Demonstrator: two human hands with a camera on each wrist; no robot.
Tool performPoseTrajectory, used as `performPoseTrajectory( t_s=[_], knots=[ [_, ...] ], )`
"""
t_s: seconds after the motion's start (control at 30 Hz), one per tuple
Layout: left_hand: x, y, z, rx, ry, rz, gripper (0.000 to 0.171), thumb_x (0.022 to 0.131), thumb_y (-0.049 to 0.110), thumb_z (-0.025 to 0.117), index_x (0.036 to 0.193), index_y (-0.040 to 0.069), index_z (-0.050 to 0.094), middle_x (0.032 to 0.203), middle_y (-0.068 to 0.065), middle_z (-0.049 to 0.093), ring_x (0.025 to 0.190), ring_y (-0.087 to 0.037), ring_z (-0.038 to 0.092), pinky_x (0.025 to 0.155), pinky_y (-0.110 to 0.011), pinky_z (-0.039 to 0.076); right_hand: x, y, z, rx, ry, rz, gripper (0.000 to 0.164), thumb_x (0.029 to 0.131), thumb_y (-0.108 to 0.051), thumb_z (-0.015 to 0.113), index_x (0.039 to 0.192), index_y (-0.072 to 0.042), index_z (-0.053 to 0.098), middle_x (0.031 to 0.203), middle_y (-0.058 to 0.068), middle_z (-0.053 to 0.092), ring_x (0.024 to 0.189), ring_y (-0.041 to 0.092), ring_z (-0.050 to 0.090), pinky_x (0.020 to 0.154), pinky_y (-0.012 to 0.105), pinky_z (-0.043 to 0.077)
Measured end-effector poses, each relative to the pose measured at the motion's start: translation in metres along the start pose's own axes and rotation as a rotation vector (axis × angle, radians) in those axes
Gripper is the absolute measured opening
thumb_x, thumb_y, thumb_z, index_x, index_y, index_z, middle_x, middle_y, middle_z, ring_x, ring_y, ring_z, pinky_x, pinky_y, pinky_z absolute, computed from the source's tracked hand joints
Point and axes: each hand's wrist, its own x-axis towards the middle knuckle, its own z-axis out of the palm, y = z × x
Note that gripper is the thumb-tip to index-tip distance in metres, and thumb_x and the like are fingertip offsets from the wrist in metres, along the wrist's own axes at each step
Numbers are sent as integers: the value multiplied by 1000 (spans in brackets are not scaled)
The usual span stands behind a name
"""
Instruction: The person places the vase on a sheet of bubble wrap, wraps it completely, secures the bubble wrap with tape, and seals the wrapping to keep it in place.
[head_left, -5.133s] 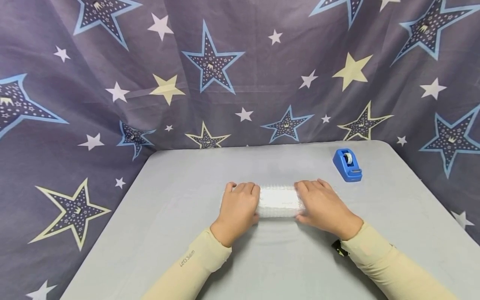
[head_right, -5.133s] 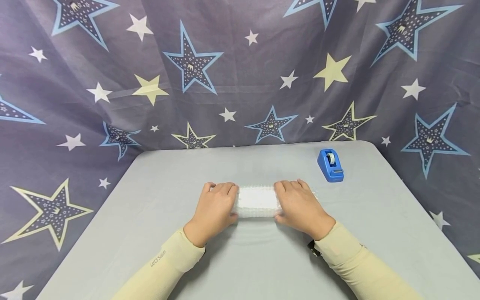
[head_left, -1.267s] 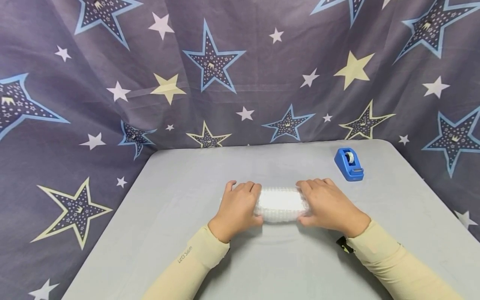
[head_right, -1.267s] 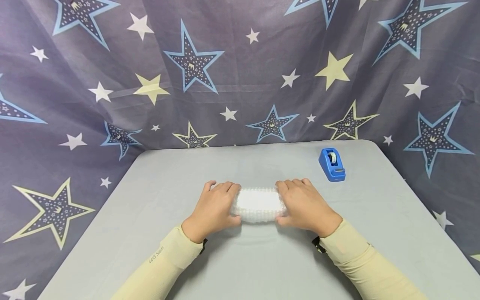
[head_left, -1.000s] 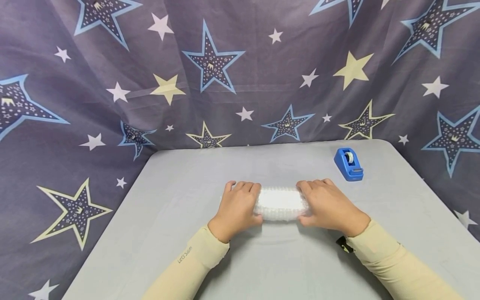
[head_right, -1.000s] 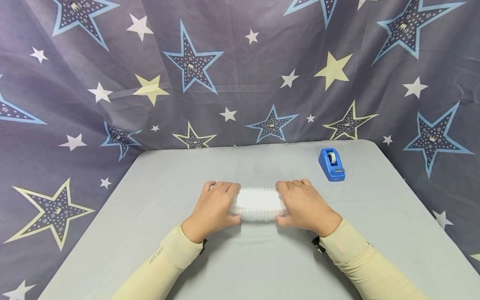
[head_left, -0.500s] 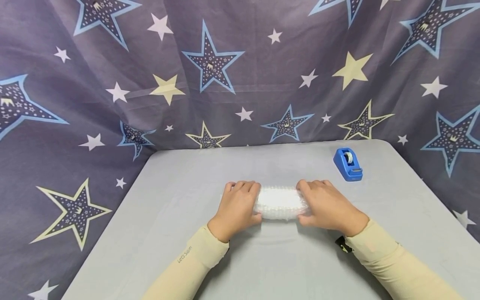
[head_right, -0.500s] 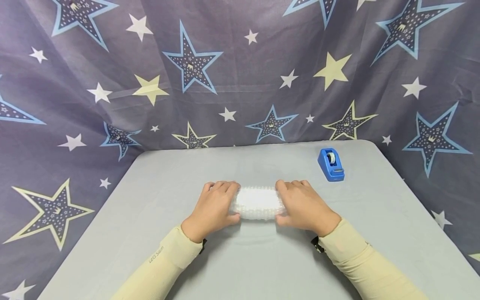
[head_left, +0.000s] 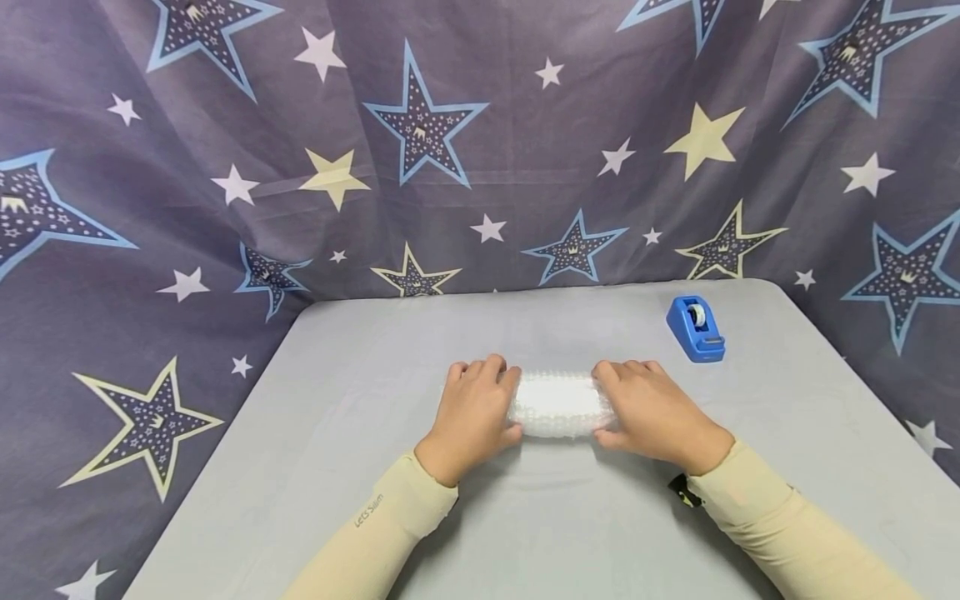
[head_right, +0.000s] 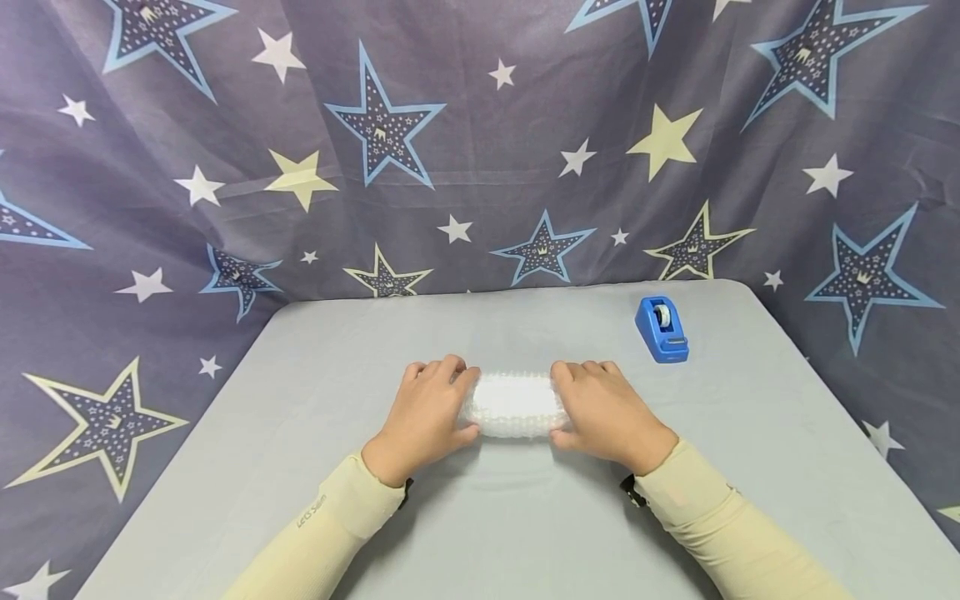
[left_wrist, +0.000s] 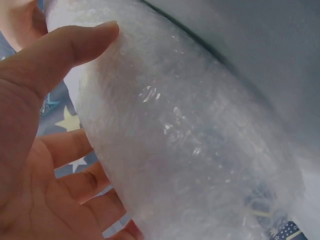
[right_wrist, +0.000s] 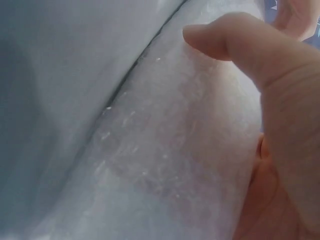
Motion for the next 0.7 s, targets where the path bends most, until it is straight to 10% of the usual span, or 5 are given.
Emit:
performPoseTrajectory(
  t_s=[0.7],
  knots=[
    [0,-1,-3,30,32,10,62,68,43,90,119,12,71,111,-2,72,104,-21,69,96,-52,45,1,-2,0,-68,27,38,81,67,-56,88,126,-5,64,118,11,66,105,34,62,83,49,48]
  ],
)
